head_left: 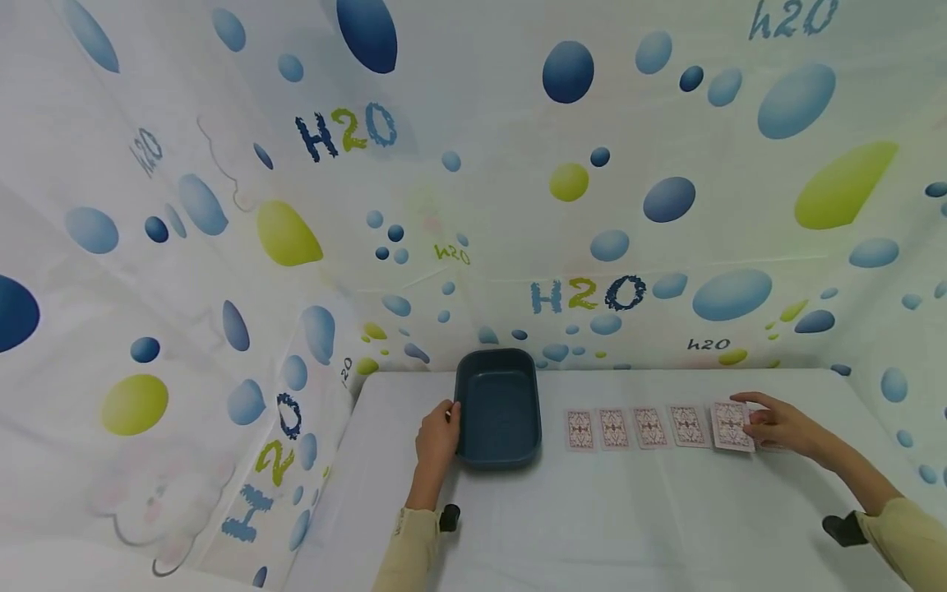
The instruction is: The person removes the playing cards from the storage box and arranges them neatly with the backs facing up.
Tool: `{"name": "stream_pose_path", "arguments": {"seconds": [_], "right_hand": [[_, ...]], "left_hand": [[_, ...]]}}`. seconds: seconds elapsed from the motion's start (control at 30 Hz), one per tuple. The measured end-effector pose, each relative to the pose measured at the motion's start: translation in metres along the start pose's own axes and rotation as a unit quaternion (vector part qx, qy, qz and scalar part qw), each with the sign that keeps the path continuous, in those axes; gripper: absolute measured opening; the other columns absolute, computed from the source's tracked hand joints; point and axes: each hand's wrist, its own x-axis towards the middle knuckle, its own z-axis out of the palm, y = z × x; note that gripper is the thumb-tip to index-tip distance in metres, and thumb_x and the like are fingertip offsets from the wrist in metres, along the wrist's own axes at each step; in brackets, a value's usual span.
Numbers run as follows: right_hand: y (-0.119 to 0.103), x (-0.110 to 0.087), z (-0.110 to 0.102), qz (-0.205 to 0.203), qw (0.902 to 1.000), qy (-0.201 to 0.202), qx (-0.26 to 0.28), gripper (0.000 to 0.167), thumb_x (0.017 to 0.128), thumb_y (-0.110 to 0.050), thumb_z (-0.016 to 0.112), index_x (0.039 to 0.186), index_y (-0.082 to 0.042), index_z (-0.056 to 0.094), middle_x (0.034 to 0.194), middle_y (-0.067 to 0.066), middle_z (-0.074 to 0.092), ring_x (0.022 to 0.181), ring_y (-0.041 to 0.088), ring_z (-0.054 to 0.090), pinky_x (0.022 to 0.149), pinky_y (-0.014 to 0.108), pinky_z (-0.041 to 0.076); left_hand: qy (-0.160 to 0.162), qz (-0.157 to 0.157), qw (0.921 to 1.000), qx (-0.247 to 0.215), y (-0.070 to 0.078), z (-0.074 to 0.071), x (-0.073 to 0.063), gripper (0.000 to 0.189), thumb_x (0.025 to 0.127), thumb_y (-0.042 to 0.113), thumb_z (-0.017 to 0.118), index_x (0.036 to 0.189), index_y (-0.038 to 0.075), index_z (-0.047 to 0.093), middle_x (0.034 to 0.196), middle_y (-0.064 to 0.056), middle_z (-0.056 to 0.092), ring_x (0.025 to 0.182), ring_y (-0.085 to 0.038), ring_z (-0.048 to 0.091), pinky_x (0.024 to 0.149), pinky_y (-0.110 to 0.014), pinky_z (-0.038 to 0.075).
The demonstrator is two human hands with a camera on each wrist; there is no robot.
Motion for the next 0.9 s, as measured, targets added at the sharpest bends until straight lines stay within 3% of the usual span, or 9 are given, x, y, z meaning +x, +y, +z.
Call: {"name": "stream_pose_path", "arguments": {"seconds": [0.47, 0.73, 0.8, 0.9], "right_hand": [[0.024, -0.024, -0.021, 0.038, 0.9988, 0.005, -0.029, 0.065, 0.100, -0.021, 0.061, 0.146, 0.007, 0.024, 0.106, 0.015, 0.063, 0.085, 0.008, 0.059, 0.075, 0.030, 0.055], [0.032, -0.033, -0.030, 0.048, 0.9980, 0.015, -0.037, 0.064, 0.101, -0.019, 0.060, 0.145, 0.008, 0.023, 0.108, 0.018, 0.061, 0.085, 0.007, 0.057, 0.074, 0.030, 0.055], [0.034, -0.036, -0.032, 0.047, 0.9983, 0.017, -0.032, 0.061, 0.100, -0.018, 0.061, 0.145, 0.005, 0.026, 0.107, 0.017, 0.061, 0.084, 0.005, 0.057, 0.074, 0.030, 0.055], [0.038, -0.041, -0.036, 0.030, 0.9991, 0.016, -0.026, 0.052, 0.100, -0.015, 0.061, 0.146, -0.020, 0.038, 0.104, 0.013, 0.060, 0.082, 0.002, 0.056, 0.072, 0.027, 0.054]], "left_hand": [[0.000, 0.004, 1.0000, 0.002, -0.001, -0.004, 0.000, 0.025, 0.104, 0.030, 0.052, 0.094, 0.011, 0.065, 0.078, -0.006, 0.064, 0.062, -0.018, 0.052, 0.053, -0.032, 0.036], [-0.003, -0.013, 0.9999, 0.007, -0.008, -0.008, -0.002, 0.026, 0.105, 0.032, 0.051, 0.098, 0.012, 0.066, 0.079, -0.006, 0.064, 0.063, -0.018, 0.052, 0.053, -0.031, 0.036], [-0.005, -0.014, 0.9999, 0.007, -0.010, -0.009, -0.003, 0.026, 0.105, 0.032, 0.051, 0.098, 0.012, 0.066, 0.079, -0.006, 0.064, 0.063, -0.018, 0.052, 0.053, -0.031, 0.036], [-0.002, -0.010, 0.9999, 0.007, -0.012, -0.011, -0.005, 0.026, 0.105, 0.032, 0.051, 0.098, 0.012, 0.066, 0.078, -0.006, 0.063, 0.062, -0.018, 0.052, 0.053, -0.032, 0.036]]}}
